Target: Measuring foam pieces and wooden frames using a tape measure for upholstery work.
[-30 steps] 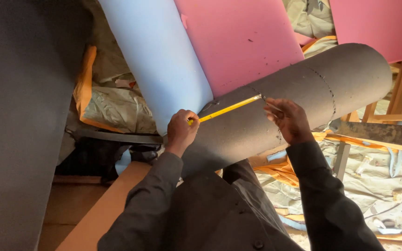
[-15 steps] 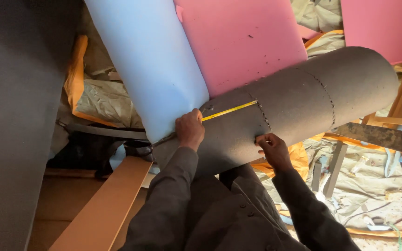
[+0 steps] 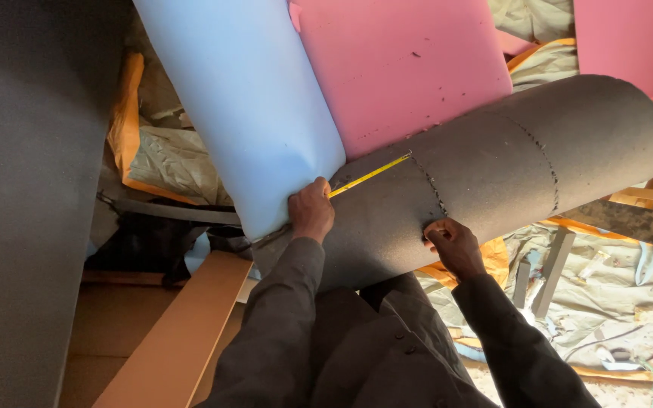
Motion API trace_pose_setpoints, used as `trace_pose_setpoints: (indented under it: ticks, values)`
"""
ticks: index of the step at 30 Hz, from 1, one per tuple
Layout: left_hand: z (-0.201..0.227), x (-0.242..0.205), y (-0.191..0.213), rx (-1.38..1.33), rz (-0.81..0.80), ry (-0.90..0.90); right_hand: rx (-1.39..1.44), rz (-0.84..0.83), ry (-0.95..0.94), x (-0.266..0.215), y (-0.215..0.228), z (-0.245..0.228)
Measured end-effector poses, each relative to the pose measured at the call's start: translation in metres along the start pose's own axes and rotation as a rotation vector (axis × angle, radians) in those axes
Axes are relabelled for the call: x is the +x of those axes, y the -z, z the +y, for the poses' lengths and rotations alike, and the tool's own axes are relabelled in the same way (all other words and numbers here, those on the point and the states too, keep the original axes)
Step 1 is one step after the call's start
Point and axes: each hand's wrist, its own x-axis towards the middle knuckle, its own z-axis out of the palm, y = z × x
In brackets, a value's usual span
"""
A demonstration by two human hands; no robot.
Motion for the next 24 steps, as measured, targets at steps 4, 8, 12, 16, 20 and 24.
trace_pose_setpoints:
  ticks: [4,8,12,16,20,24]
  values:
    - [0.003,0.003,-0.007,0.071,-0.005,0.02,0.003,0.003,-0.022,-0.015,0.003,-0.017]
    - [0.012,0.004,-0.004,0.103,0.015,0.07,0.001,0.005,-0.022,-0.009,0.002,-0.015]
    - [0.015,0.007,-0.006,0.12,0.016,0.112,-0.113,-0.024,0.0,-0.004,0.006,-0.025]
    - [0.006,0.005,-0.02,0.1,0.081,0.112,-0.111,-0.047,0.138,0.022,-0.013,-0.043]
    - [0.011,-0.002,-0.012,0.033,0.15,0.072,-0.161,-0.097,0.375,0.053,-0.05,-0.079]
    - [0.004,-0.001,-0.023,0.072,0.181,0.051,-0.331,-0.169,0.404,0.063,-0.084,-0.128]
